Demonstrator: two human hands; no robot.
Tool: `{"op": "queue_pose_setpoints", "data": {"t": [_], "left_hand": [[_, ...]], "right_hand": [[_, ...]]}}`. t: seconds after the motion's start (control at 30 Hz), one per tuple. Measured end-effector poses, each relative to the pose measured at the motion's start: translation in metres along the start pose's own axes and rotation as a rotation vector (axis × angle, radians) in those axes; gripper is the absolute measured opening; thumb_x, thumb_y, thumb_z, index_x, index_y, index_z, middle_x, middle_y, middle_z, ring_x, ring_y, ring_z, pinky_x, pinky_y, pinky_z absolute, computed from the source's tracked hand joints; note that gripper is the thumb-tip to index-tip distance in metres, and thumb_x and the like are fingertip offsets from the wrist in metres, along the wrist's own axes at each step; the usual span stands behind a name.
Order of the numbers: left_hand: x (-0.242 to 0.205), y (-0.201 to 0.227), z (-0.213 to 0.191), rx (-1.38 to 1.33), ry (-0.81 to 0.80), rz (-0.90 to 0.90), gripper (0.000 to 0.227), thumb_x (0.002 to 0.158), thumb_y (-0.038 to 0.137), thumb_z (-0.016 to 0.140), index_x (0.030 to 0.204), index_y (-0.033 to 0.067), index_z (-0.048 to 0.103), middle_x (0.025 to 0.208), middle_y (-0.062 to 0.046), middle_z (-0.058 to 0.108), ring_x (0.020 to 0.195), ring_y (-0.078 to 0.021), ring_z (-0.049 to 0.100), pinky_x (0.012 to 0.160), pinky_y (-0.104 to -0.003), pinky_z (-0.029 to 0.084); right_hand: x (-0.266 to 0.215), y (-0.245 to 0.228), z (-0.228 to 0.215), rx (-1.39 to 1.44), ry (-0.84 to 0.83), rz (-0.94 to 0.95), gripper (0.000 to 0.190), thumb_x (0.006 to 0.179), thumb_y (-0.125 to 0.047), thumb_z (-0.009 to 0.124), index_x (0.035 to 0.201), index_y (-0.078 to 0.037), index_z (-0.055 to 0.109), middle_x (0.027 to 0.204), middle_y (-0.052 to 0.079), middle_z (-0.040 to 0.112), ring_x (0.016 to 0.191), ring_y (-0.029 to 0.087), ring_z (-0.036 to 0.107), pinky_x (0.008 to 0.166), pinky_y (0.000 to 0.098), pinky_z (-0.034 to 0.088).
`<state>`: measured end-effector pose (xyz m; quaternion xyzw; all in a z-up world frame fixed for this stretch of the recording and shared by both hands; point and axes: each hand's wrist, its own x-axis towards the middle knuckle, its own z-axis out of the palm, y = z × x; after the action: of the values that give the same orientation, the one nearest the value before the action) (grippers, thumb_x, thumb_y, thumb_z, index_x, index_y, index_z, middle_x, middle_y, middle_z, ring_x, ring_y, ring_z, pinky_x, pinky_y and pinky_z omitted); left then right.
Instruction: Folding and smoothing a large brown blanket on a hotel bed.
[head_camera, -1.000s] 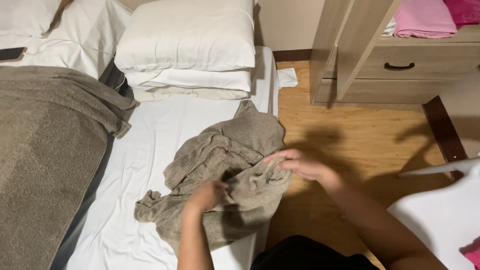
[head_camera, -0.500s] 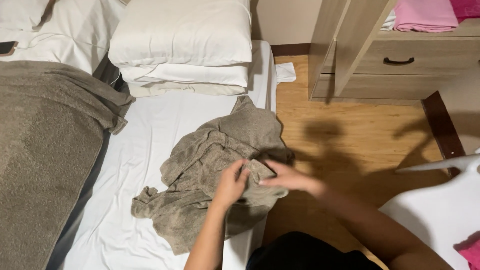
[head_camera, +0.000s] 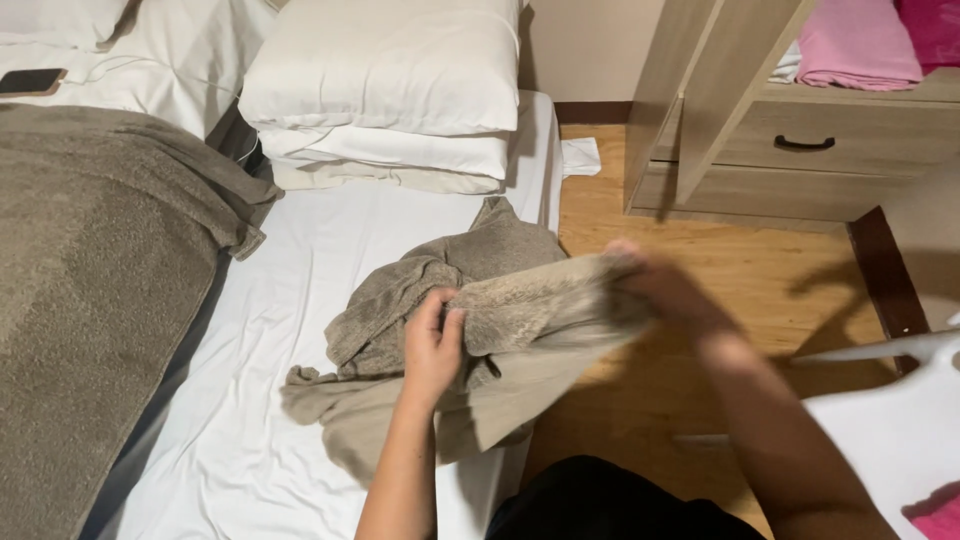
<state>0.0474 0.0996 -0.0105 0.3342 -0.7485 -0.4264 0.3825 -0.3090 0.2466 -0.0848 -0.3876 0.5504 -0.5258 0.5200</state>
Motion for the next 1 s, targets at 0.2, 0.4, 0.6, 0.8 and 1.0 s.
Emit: {"op": "queue_pose_setpoints", "data": {"t": [0.2,0.4,0.6,0.8,1.0], "left_hand": [[-0.005,0.032,0.004,-0.006,-0.108,0.144,0.021,0.093,0.010,0.068,0.113,0.0044,0.070,0.107,-0.010,0.075,0.099,-0.0249,0.072,0.088,-0.038,0.056],[-0.022,0.040,0.037,-0.008,-0.444,0.189,0.020,0.091,0.008,0.068,0.110,0.0060,0.071,0.110,-0.009,0.072,0.107,-0.0250,0.069,0.098,-0.039,0.054],[-0.006,-0.045,0.051,-0.424,-0.657,0.000,0.023,0.089,0.009,0.067,0.111,0.0064,0.073,0.116,-0.012,0.073,0.115,-0.0264,0.069,0.109,-0.043,0.053],[0.003,-0.059,0.031,0.242,-0.871,-0.329,0.044,0.088,0.028,0.073,0.132,0.0236,0.066,0.137,-0.006,0.061,0.124,-0.0281,0.058,0.106,-0.046,0.045],[-0.020,-0.102,0.035,0.265,-0.827,-0.197,0.024,0.091,0.018,0.067,0.114,0.0112,0.070,0.118,-0.011,0.072,0.109,-0.0279,0.068,0.097,-0.042,0.054]], "right_hand": [[-0.053,-0.161,0.049,-0.670,-0.132,0.174,0.062,0.073,-0.022,0.086,0.132,-0.021,0.063,0.118,0.004,0.073,0.107,0.024,0.069,0.093,0.0415,0.058],[-0.026,-0.093,0.114,-0.764,-0.438,0.257,0.057,0.086,-0.040,0.076,0.135,-0.017,0.059,0.114,0.008,0.071,0.100,0.025,0.066,0.086,0.0446,0.053],[-0.014,-0.033,0.122,-0.868,-0.478,0.102,0.043,0.093,-0.046,0.071,0.108,-0.006,0.070,0.088,0.009,0.073,0.080,0.019,0.067,0.075,0.0372,0.055],[-0.038,-0.096,0.142,-0.802,-0.398,0.228,0.040,0.090,-0.047,0.068,0.117,-0.017,0.072,0.095,-0.002,0.077,0.084,0.011,0.069,0.078,0.0317,0.053],[-0.041,-0.089,0.121,-0.684,-0.567,0.200,0.038,0.090,-0.041,0.076,0.112,-0.009,0.073,0.095,0.001,0.077,0.087,0.012,0.069,0.080,0.0322,0.055]]}}
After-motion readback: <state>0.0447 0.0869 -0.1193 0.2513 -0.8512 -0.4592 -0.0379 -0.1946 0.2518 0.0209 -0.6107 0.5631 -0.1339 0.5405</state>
